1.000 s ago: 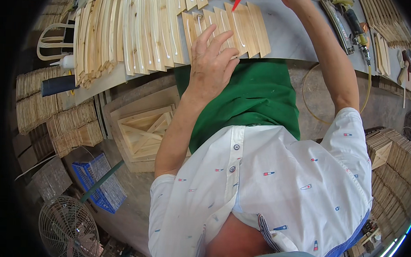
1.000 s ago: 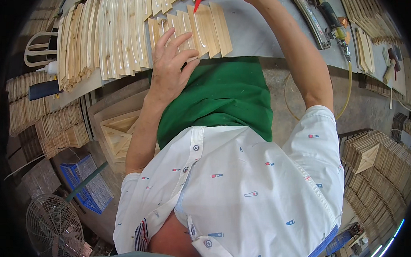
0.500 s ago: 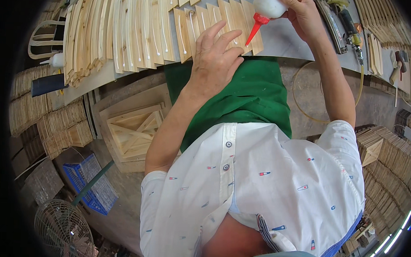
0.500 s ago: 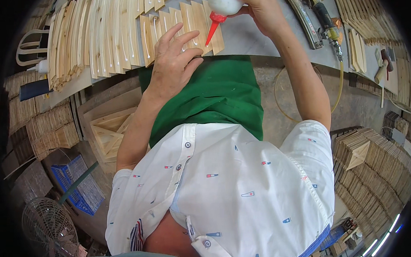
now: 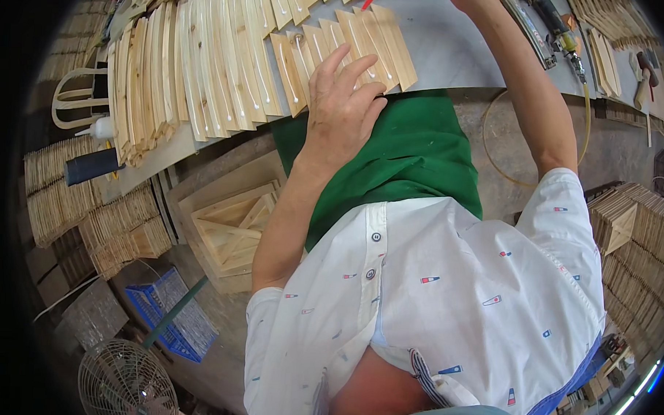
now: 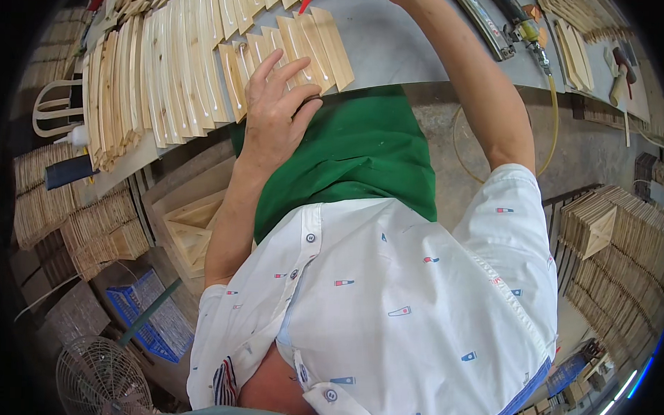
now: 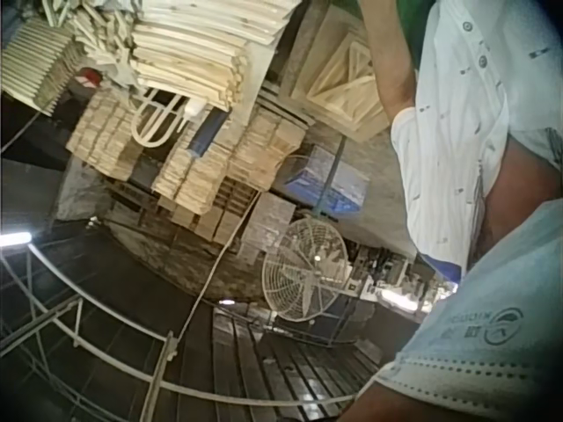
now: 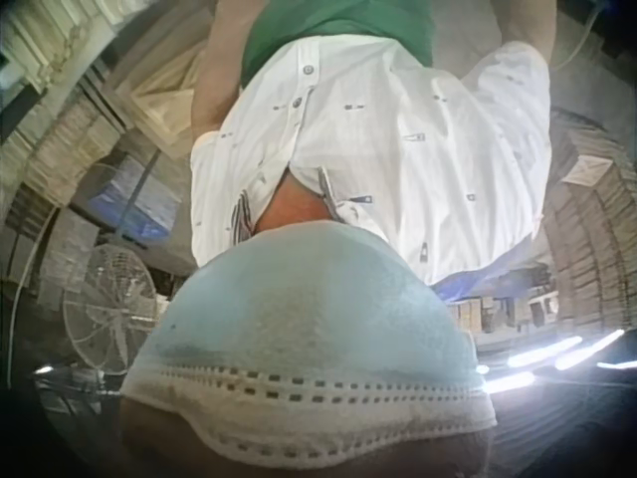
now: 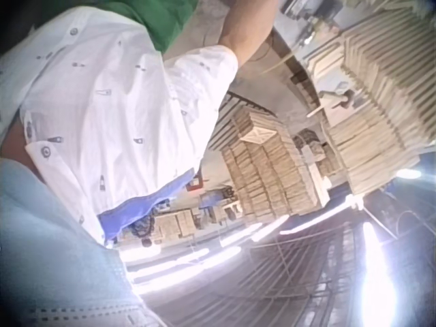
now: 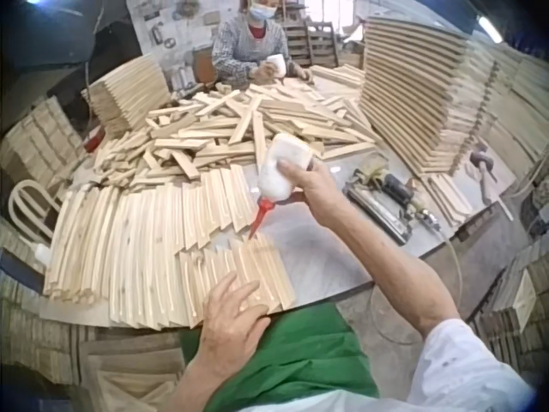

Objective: Assembling and gluing wooden frames in a woodworking workshop.

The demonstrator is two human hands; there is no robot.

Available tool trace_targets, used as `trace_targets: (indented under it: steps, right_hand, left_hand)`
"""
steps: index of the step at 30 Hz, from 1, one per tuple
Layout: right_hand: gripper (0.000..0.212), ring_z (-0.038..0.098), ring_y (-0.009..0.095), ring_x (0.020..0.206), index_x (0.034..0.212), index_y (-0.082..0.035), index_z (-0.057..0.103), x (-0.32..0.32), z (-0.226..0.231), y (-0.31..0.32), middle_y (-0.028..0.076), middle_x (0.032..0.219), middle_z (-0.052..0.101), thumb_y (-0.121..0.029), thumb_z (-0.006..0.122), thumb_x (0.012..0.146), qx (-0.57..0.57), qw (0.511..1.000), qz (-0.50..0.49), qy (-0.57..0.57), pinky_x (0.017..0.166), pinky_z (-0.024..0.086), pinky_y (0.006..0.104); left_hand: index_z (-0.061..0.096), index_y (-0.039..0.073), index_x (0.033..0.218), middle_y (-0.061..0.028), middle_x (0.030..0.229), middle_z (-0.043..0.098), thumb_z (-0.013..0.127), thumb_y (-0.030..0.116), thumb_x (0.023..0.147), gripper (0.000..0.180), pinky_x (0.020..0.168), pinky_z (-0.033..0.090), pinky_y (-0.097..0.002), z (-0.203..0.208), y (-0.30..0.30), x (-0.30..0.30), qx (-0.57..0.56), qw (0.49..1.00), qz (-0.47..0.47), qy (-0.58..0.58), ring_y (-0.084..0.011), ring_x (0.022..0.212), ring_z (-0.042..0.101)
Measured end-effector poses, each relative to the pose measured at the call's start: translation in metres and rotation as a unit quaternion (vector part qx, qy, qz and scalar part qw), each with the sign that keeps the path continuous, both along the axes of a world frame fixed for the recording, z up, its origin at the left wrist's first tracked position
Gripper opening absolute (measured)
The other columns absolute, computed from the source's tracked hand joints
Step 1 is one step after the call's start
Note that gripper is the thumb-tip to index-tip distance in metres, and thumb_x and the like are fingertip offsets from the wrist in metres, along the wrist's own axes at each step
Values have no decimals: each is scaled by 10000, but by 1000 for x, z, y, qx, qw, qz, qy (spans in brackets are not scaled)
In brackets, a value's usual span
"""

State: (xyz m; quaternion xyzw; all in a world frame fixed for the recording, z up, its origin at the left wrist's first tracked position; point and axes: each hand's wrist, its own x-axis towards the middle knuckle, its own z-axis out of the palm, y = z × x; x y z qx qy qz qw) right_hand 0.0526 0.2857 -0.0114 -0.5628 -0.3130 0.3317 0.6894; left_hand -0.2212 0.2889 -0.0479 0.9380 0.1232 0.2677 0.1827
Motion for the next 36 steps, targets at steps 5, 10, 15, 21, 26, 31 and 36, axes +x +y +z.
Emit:
trace_targets:
  steps: [5,10,15,21,26,31,36]
  right_hand:
    - [368,673,190,869,1174,-27,582,-9,12,-39,81,1026,670,-274,639,906,3,999,-5,46,671,567,355]
    - [377,675,195,878,1175,-18,581,23,-44,-60,86,1029,670,-267,647,900,237,916,269,182,708,565,356]
    - [379,674,194,885,1180,-18,584,-17,-4,-64,82,1032,670,-263,649,898,-56,995,68,55,741,556,352]
    - [380,679,195,858,1178,-15,586,7,-14,-32,79,1020,673,-257,657,894,-43,997,48,38,723,562,347]
    - [392,680,198,856,1193,-17,578,9,4,-11,87,1025,674,-262,655,897,-40,999,-6,-15,712,570,342]
    - [401,672,193,886,1217,-20,563,18,6,-14,88,1026,672,-269,640,911,34,998,-60,11,738,569,336]
    - [392,660,210,964,1175,-8,574,42,39,-83,95,1058,658,-239,685,879,147,988,-48,7,767,569,346]
  left_hand:
    - [712,83,891,-57,1248,577,751,94,735,162,1049,329,-442,7,-2,4,-7,1000,-10,-16,-328,1296,397]
    - [710,69,874,-53,1242,561,761,85,703,180,1053,317,-453,6,-3,17,2,999,-47,-6,-320,1295,390]
    - [710,75,881,-53,1238,561,761,79,702,186,1054,314,-451,4,-3,14,2,999,-38,9,-320,1296,390]
    - [709,77,884,-54,1241,561,758,70,706,185,1051,317,-456,3,-5,16,0,999,-39,8,-324,1295,392]
    - [701,76,917,-65,1254,556,755,62,709,215,1041,325,-466,4,-3,13,-1,999,-38,13,-340,1294,391]
    - [681,72,994,-104,1265,548,738,51,726,275,1031,332,-478,8,-4,18,4,998,-63,28,-375,1284,393]
    - [672,59,1061,-142,1275,544,693,39,799,264,1037,339,-472,22,-12,4,-54,996,-64,21,-393,1282,401]
